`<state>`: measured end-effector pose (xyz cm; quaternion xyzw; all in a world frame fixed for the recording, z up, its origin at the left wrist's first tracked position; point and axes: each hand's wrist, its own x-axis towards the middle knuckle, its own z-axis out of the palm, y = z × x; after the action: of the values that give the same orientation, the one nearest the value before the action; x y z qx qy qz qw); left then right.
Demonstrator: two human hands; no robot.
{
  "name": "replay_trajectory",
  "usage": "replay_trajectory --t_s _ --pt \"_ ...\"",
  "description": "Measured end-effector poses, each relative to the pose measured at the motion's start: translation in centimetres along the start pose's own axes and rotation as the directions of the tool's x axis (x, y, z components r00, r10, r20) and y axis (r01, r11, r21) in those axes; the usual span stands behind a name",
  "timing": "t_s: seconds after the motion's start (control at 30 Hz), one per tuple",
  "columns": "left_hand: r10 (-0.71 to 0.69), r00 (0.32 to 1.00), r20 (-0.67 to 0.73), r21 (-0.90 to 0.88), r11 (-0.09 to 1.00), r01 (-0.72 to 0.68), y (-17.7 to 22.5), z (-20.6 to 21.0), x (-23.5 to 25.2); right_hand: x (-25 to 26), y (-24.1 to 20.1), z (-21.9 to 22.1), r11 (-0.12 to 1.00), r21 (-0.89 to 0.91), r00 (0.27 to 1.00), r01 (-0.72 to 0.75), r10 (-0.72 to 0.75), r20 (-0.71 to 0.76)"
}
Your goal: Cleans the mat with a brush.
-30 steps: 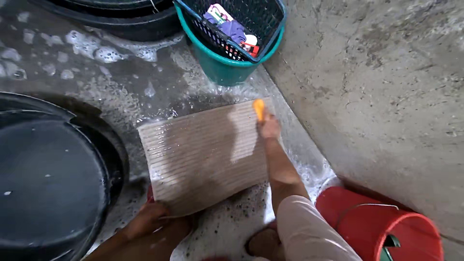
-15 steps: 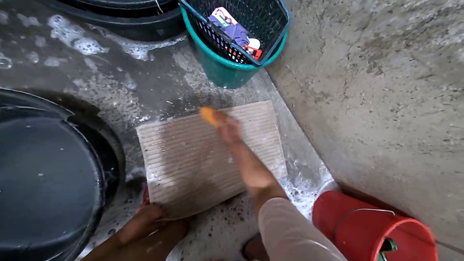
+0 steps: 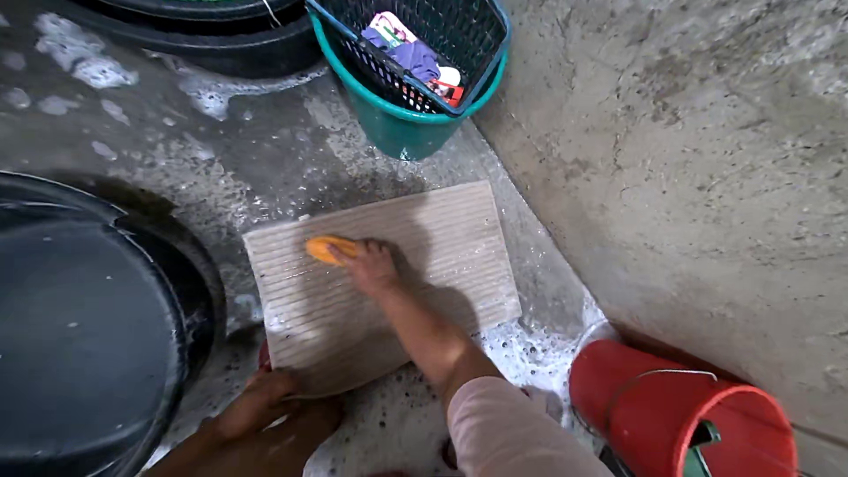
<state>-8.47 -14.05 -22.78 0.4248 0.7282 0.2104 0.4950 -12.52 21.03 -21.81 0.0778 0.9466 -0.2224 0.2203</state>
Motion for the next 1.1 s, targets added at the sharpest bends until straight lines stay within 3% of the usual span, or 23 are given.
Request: replay_trajectory --t_s 0.1,0.13,0.2,0.27,0.3,0.33,0.37,0.43,0.5,0.57,0.6,0.67,0.73,0.83,0.87,0.9,0.93,0.97,1.0,1.07,1.1 --pt "0.015 0.999 -0.033 -0.020 1.000 -0.015 0.3 0.3 0.1 -3.4 10.6 -2.6 0.956 0.065 0.940 -0.287 0.294 -0.173" --pt "0.024 0.999 -0.044 -0.021 0.999 -0.025 0.1 0.4 0.1 -5.5 14.7 -4.0 0.896 0.091 0.868 -0.434 0.443 -0.223" --pt "0.036 0.998 -0.055 -0.028 0.999 -0.038 -0.1 0.4 0.1 -9.4 22.2 -6.3 0.696 0.214 0.650 -0.685 0.717 -0.251" --pt "0.029 0.999 -0.027 0.002 1.000 -0.029 -0.3 0.4 0.1 -11.5 26.8 -6.9 0.500 0.320 0.449 -0.805 0.866 -0.221" --pt "0.015 1.000 -0.003 0.019 1.000 -0.015 -0.2 0.4 0.2 -11.6 26.7 -6.8 0.469 0.337 0.408 -0.816 0.881 -0.239" --pt "-0.004 1.000 0.013 0.030 1.000 0.003 0.0 0.2 0.5 -11.0 24.9 -6.6 0.503 0.340 0.422 -0.795 0.861 -0.285" --pt "-0.002 1.000 0.011 0.034 0.999 0.002 0.0 0.2 0.7 -9.7 21.3 -6.3 0.588 0.331 0.490 -0.738 0.804 -0.336" --pt "0.029 1.000 0.001 0.042 0.999 -0.029 -0.2 0.1 0.7 -7.1 11.7 -3.8 0.792 0.313 0.710 -0.523 0.609 -0.353" --pt "0.035 0.999 0.012 0.038 0.999 -0.036 -0.1 -0.1 0.8 -5.6 3.1 0.0 0.948 0.209 0.943 -0.238 0.278 -0.184" --pt "0.037 0.999 0.005 0.032 0.999 -0.038 -0.2 -0.1 0.7 -5.4 -0.4 3.0 0.997 0.082 1.000 0.002 -0.002 0.000" --pt "0.032 0.999 0.004 0.031 0.999 -0.032 -0.2 -0.1 0.6 -5.8 0.2 3.3 0.998 0.039 0.999 0.040 -0.041 0.033" --pt "0.056 0.998 -0.021 0.030 0.998 -0.055 -0.5 0.1 0.5 -7.6 5.4 2.2 0.998 -0.011 0.997 -0.067 0.066 -0.032" --pt "0.075 0.996 -0.049 0.028 0.997 -0.074 -1.1 0.5 0.5 -11.0 13.4 0.3 0.926 0.039 0.912 -0.375 0.376 -0.161" --pt "0.054 0.998 -0.044 0.028 0.998 -0.053 -1.3 0.8 0.3 -16.0 23.8 -2.8 0.598 0.240 0.556 -0.765 0.801 -0.223" --pt "0.038 0.998 -0.052 0.023 0.999 -0.037 -1.0 0.7 0.3 -16.7 25.4 -3.4 0.496 0.301 0.450 -0.815 0.868 -0.211" --pt "0.029 0.997 -0.066 0.025 0.999 -0.027 -0.6 0.6 0.4 -16.6 25.7 -3.5 0.446 0.332 0.392 -0.831 0.893 -0.219" --pt "0.025 0.998 -0.065 0.028 0.999 -0.023 -0.2 0.5 0.4 -16.1 24.1 -3.1 0.467 0.334 0.398 -0.819 0.881 -0.256" --pt "0.028 0.998 -0.064 0.039 0.999 -0.025 -0.1 0.4 0.5 -15.4 20.8 -2.1 0.555 0.331 0.471 -0.763 0.828 -0.303" --pt "0.030 0.998 -0.056 0.055 0.998 -0.027 -0.3 0.4 0.6 -14.4 16.5 -0.4 0.678 0.324 0.600 -0.660 0.735 -0.316" --pt "0.042 0.999 -0.026 0.073 0.997 -0.040 -0.5 0.2 0.8 -13.5 7.3 4.7 0.896 0.270 0.889 -0.353 0.411 -0.202" --pt "0.037 0.999 -0.006 0.078 0.996 -0.036 -0.6 0.1 0.8 -13.6 3.7 6.4 0.959 0.214 0.974 -0.187 0.209 -0.086"
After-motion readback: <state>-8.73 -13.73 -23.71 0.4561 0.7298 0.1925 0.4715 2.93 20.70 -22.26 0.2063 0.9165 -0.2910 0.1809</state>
